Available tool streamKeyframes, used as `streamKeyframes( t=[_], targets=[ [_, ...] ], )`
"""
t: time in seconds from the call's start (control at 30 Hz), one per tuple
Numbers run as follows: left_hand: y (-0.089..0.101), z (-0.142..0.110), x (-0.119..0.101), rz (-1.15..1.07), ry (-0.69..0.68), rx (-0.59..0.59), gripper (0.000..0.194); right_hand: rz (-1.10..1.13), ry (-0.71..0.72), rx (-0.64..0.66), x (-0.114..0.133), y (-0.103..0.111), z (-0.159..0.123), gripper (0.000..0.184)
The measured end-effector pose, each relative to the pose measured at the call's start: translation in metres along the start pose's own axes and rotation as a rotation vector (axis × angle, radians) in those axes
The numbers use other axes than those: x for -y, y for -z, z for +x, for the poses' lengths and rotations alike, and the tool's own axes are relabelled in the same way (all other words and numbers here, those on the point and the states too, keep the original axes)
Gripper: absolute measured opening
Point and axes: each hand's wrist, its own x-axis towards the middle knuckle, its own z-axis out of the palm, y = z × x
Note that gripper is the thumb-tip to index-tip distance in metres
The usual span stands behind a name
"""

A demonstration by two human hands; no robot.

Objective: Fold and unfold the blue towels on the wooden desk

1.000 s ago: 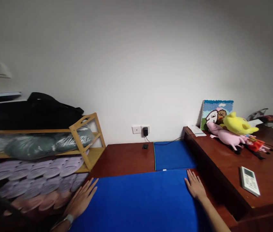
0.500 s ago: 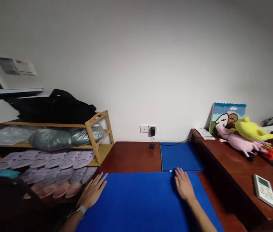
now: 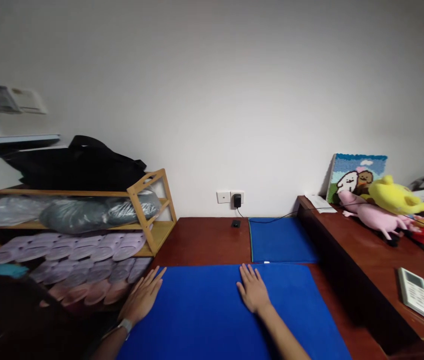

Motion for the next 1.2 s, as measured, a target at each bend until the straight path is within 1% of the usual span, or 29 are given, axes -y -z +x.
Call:
streamKeyframes(
  t=[0.13, 0.2, 0.27, 0.3, 0.37, 0.53, 0.73, 0.8, 0.87, 0.93, 0.97, 1.03, 1.1, 1.13, 1.17, 1.2],
  targets=[
    [-0.002, 0.002, 0.001, 0.002, 0.001, 0.006, 0.058, -0.074, -0.196, -0.017, -0.095, 0.023, -0.038, 0.066],
    [-0.004, 0.004, 0.003, 0.001, -0.007, 0.004, 0.058, -0.114, -0.308, -0.028, -0.137, 0.033, -0.053, 0.065],
    [-0.005, 0.005, 0.005, -0.006, -0.005, -0.006, 0.058, -0.151, -0.395, -0.036, -0.168, 0.039, -0.064, 0.066],
    [-0.006, 0.006, 0.005, -0.009, 0.0, -0.009, 0.058, -0.167, -0.421, -0.035, -0.178, 0.041, -0.068, 0.067],
    [-0.006, 0.007, 0.006, -0.011, 0.014, -0.007, 0.058, -0.19, -0.441, -0.026, -0.188, 0.043, -0.071, 0.068],
    [-0.001, 0.006, 0.003, 0.004, 0.01, 0.008, 0.059, -0.195, -0.45, -0.004, -0.19, 0.045, -0.072, 0.067],
    [0.0, 0.004, 0.0, 0.022, 0.006, 0.026, 0.06, -0.26, -0.526, -0.008, -0.199, 0.051, -0.08, 0.063],
    [-0.002, 0.004, 0.0, 0.011, 0.005, 0.007, 0.06, -0.307, -0.545, -0.025, -0.19, 0.054, -0.077, 0.063],
    [-0.005, 0.004, 0.0, -0.005, 0.005, -0.017, 0.058, -0.353, -0.527, -0.079, -0.165, 0.057, -0.066, 0.062],
    [-0.007, 0.004, 0.0, -0.016, 0.006, -0.034, 0.057, -0.35, -0.432, -0.143, -0.124, 0.054, -0.048, 0.061],
    [-0.008, 0.004, 0.001, -0.016, 0.008, -0.036, 0.057, -0.319, -0.352, -0.162, -0.099, 0.05, -0.038, 0.061],
    [-0.007, 0.004, 0.001, -0.012, 0.01, -0.033, 0.057, -0.212, -0.177, -0.14, -0.046, 0.035, -0.02, 0.061],
    [-0.005, 0.003, 0.001, -0.003, 0.01, -0.025, 0.057, -0.111, -0.023, -0.09, 0.001, 0.016, -0.005, 0.062],
    [-0.004, 0.003, 0.0, 0.003, 0.01, -0.019, 0.057, -0.075, 0.028, -0.064, 0.019, 0.006, 0.0, 0.063],
    [-0.002, 0.003, 0.0, 0.009, 0.011, -0.011, 0.057, -0.049, 0.055, -0.041, 0.032, -0.001, 0.004, 0.063],
    [0.0, 0.003, -0.001, 0.016, 0.015, -0.002, 0.058, -0.032, 0.061, -0.024, 0.039, -0.007, 0.006, 0.064]
  ],
)
